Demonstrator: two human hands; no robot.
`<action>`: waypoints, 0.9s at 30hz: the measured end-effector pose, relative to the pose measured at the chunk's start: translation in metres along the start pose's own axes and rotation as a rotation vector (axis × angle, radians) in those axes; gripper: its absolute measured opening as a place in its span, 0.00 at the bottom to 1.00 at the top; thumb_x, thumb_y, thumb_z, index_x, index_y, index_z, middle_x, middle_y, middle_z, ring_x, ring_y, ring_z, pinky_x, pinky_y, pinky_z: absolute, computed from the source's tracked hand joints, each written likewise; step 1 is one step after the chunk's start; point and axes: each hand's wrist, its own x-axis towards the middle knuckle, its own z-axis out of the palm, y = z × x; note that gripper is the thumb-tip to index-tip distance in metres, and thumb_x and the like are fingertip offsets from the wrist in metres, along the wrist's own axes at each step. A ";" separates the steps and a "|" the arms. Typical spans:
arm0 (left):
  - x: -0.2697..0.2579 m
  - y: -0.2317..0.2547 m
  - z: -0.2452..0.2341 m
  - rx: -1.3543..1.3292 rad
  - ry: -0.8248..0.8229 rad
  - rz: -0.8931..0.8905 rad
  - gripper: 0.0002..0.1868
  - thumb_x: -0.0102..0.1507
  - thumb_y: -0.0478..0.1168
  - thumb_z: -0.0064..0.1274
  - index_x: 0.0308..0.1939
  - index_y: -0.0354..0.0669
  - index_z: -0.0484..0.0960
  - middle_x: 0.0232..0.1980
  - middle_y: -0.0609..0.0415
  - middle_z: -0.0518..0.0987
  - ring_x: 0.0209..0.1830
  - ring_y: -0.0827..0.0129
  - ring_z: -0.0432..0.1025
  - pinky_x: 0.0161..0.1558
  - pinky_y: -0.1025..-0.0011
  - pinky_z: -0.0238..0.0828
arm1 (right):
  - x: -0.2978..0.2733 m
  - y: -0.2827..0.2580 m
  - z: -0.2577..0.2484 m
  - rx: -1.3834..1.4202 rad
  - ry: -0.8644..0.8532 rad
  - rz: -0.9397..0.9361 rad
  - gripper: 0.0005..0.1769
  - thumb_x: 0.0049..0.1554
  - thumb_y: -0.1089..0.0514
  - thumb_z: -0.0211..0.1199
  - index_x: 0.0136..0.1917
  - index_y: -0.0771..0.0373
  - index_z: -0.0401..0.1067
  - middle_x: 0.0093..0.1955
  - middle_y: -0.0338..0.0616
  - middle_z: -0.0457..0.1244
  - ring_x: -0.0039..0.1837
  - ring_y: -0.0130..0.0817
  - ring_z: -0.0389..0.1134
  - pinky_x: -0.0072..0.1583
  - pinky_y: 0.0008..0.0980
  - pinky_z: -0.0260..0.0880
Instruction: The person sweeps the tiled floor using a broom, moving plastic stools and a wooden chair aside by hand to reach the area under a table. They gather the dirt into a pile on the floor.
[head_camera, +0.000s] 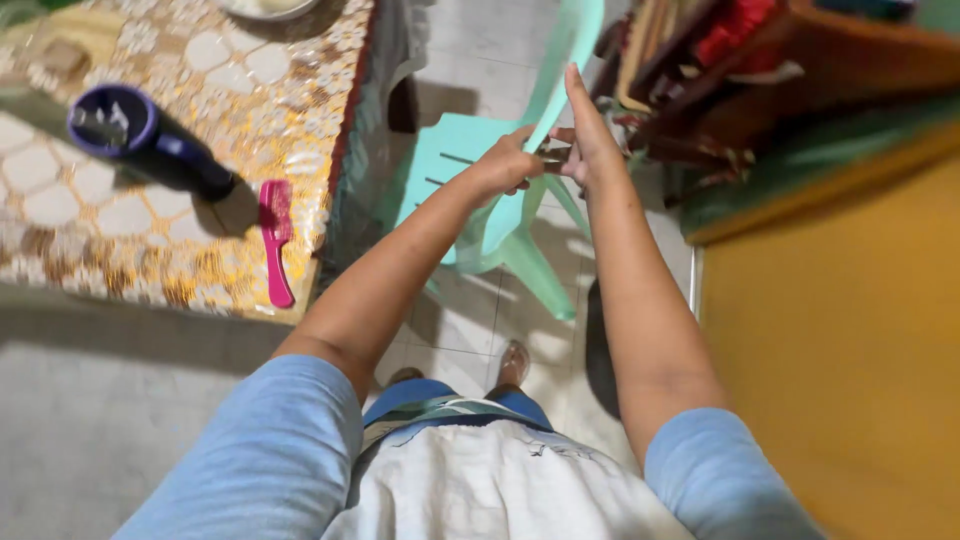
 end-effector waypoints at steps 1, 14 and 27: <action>0.002 -0.003 -0.006 0.071 0.018 0.005 0.42 0.49 0.35 0.47 0.71 0.47 0.68 0.37 0.52 0.77 0.26 0.69 0.68 0.24 0.70 0.62 | 0.019 -0.007 0.008 -0.074 -0.046 0.034 0.37 0.52 0.34 0.61 0.66 0.55 0.60 0.52 0.54 0.66 0.49 0.54 0.71 0.48 0.52 0.79; 0.014 -0.115 -0.095 0.520 0.264 0.109 0.43 0.51 0.33 0.51 0.73 0.55 0.69 0.65 0.36 0.71 0.65 0.45 0.66 0.67 0.60 0.63 | 0.135 0.073 0.071 0.033 -0.468 0.043 0.15 0.49 0.62 0.61 0.50 0.62 0.63 0.45 0.55 0.67 0.46 0.44 0.72 0.46 0.49 0.78; 0.024 -0.168 -0.155 0.515 0.399 0.032 0.37 0.55 0.31 0.51 0.71 0.53 0.70 0.67 0.40 0.68 0.66 0.45 0.67 0.65 0.60 0.64 | 0.206 0.118 0.133 0.067 -0.671 0.077 0.22 0.52 0.66 0.66 0.57 0.66 0.61 0.46 0.51 0.66 0.48 0.39 0.71 0.50 0.40 0.74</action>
